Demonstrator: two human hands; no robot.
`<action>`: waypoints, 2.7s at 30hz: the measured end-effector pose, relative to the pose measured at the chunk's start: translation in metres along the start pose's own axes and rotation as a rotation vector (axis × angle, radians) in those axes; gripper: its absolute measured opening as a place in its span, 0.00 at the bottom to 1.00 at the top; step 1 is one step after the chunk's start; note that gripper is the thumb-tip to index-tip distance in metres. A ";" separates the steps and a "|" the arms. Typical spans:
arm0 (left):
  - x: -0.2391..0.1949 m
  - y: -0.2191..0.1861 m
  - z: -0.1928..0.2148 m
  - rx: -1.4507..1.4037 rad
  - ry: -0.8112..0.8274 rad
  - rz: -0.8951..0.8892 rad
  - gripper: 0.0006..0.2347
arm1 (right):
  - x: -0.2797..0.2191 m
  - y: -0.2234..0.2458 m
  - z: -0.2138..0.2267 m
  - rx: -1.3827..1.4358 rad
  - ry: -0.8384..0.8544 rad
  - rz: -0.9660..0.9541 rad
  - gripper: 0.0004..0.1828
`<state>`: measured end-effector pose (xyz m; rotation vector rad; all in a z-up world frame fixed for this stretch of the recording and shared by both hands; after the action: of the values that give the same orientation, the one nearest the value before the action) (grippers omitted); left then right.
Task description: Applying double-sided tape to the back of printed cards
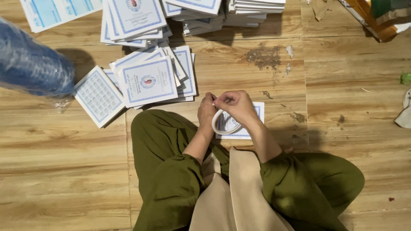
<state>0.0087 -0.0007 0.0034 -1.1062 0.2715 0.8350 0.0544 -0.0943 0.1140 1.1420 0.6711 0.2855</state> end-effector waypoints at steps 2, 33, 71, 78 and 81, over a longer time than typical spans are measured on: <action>-0.001 0.000 0.006 -0.003 -0.013 -0.019 0.12 | 0.005 0.001 0.012 -0.115 -0.029 0.011 0.05; -0.055 -0.084 0.008 0.677 0.131 -0.389 0.34 | -0.009 -0.084 0.134 0.025 -0.358 -0.198 0.19; -0.067 -0.055 -0.017 -0.855 0.700 -0.178 0.34 | -0.061 -0.014 0.087 0.031 0.295 0.013 0.12; -0.115 -0.074 -0.031 -0.766 0.650 -0.623 0.08 | -0.066 -0.007 0.097 0.177 0.158 0.167 0.22; -0.117 -0.088 -0.014 -0.598 0.549 -0.704 0.07 | -0.074 -0.015 0.102 0.062 0.151 0.188 0.19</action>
<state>-0.0048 -0.0831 0.1246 -1.8406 0.0609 -0.0523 0.0588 -0.2155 0.1511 1.2537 0.7097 0.5173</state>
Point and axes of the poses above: each hand's wrist, its own x-axis towards the middle knuckle, its own z-axis out of the back of the hand, y = z × x, the point moved 5 cm from there along x, towards the middle knuckle, and after that the axes turned 5 degrees about -x, right-handed, at the moved point
